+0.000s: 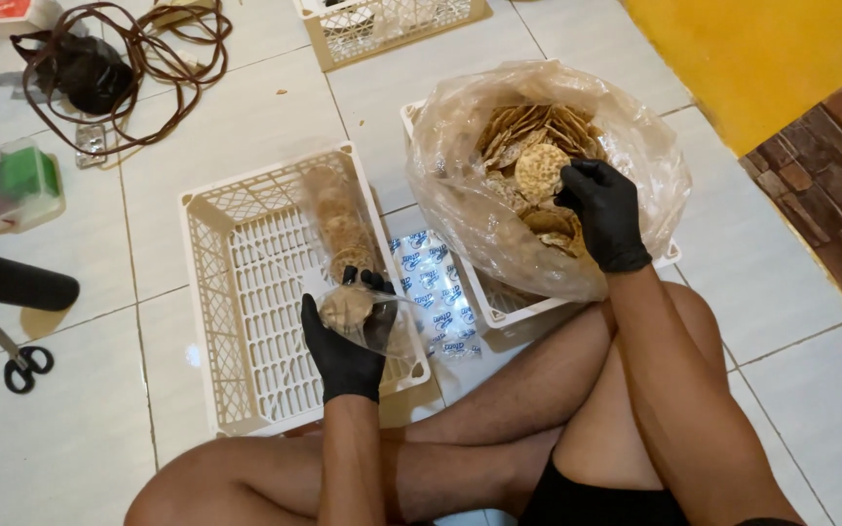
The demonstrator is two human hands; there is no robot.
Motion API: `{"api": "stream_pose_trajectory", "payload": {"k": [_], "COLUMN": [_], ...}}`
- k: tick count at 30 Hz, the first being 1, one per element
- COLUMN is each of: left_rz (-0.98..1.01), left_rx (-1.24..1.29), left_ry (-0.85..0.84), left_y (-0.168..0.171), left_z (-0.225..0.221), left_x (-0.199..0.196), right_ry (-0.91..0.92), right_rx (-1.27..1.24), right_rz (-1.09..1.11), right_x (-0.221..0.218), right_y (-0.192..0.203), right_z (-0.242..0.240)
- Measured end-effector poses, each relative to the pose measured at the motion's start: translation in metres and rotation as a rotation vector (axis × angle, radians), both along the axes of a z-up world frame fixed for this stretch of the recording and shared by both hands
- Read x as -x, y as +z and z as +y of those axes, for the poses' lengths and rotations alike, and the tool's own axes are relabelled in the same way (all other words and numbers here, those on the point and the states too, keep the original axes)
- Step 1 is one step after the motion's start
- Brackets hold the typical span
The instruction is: A person wearing black gloves is manually packaging thin, round chips into long plastic sleeves.
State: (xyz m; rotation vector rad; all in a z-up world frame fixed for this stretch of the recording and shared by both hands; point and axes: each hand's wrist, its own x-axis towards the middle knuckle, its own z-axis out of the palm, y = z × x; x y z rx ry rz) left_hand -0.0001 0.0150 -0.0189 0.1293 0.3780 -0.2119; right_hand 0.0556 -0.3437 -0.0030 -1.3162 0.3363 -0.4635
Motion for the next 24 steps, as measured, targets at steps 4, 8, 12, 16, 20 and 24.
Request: {"api": "stream_pose_trajectory", "payload": {"k": [4,8,12,16,20,24], "left_rz": [0.064,-0.008,-0.069,-0.074,0.021,0.248], "left_rx": [-0.043,0.037,0.079,0.069,0.061,-0.037], "left_ry": [-0.003,0.038,0.009,-0.002,-0.002,0.089], "left_y": [-0.006,0.047,0.044,-0.005,0.003,-0.005], "left_z": [0.003,-0.010,-0.003,0.014,0.009,0.000], "left_x": [-0.004,0.012,0.013,0.001,-0.003,-0.005], "right_ry": [0.003,0.076,0.488,0.518,0.463,0.413], "right_rx": [0.060,0.066,0.340,0.675,0.864,1.025], "right_rz": [-0.056,-0.394,-0.685,-0.812,-0.785,-0.794], "right_x": [0.009,0.040,0.092,0.112,0.109,0.108], "right_y": [0.012,0.042,0.116,0.150,0.130,0.134], "right_z": [0.015,0.045,0.104,0.154,0.166,0.175]}}
